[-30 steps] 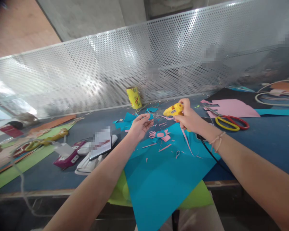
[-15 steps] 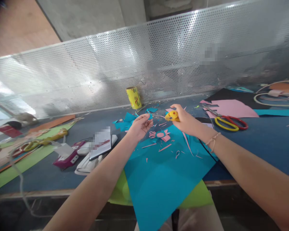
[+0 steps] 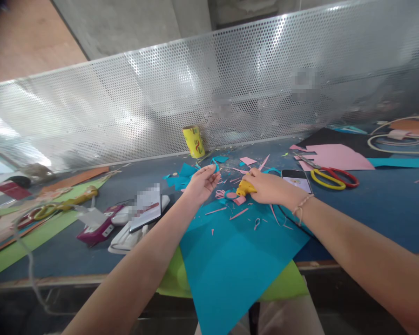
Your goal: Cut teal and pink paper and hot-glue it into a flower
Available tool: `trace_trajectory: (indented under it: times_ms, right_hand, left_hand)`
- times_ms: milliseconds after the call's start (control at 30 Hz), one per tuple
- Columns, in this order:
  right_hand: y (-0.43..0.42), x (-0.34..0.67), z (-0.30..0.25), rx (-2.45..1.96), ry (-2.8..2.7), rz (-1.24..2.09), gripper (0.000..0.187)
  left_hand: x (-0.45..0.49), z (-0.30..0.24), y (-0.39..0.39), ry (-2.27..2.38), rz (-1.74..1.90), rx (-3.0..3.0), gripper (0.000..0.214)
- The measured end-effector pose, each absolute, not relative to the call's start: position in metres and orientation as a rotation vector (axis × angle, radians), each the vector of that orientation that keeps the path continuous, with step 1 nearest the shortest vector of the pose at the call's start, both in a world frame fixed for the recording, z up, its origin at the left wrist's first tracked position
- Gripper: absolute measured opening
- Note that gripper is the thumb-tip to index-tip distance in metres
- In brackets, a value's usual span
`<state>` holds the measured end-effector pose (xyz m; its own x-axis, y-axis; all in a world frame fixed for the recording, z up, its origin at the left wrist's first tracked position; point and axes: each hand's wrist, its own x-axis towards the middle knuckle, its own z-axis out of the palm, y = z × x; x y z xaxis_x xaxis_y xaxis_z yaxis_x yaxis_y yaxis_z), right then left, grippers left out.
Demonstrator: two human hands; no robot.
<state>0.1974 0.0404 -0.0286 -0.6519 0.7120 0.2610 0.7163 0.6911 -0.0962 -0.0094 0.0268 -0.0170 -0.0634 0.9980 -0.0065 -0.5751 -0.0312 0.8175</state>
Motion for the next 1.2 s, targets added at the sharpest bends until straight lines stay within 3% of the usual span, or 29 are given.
trace_trajectory:
  times_ms: [233, 400, 933, 1067, 1200]
  right_hand:
    - [0.04, 0.194, -0.021, -1.094, -2.642, -0.021, 0.037]
    - [0.035, 0.183, -0.015, -1.051, -2.468, 0.197, 0.022]
    - [0.033, 0.173, -0.014, -1.04, -2.223, 0.428, 0.019]
    - [0.038, 0.174, -0.017, -1.042, -2.134, 0.36, 0.017]
    - [0.047, 0.186, -0.024, -1.17, -2.246, 0.224, 0.028]
  left_hand:
    - [-0.007, -0.018, 0.025, 0.825, 1.501, 0.768, 0.011]
    - [-0.006, -0.018, 0.026, 0.807, 1.524, 0.814, 0.012]
    - [0.0, -0.019, 0.023, 0.83, 1.487, 0.907, 0.016]
    - [0.004, -0.021, 0.021, 0.862, 1.437, 1.051, 0.019]
    - [0.005, -0.022, 0.02, 0.888, 1.409, 1.116, 0.019]
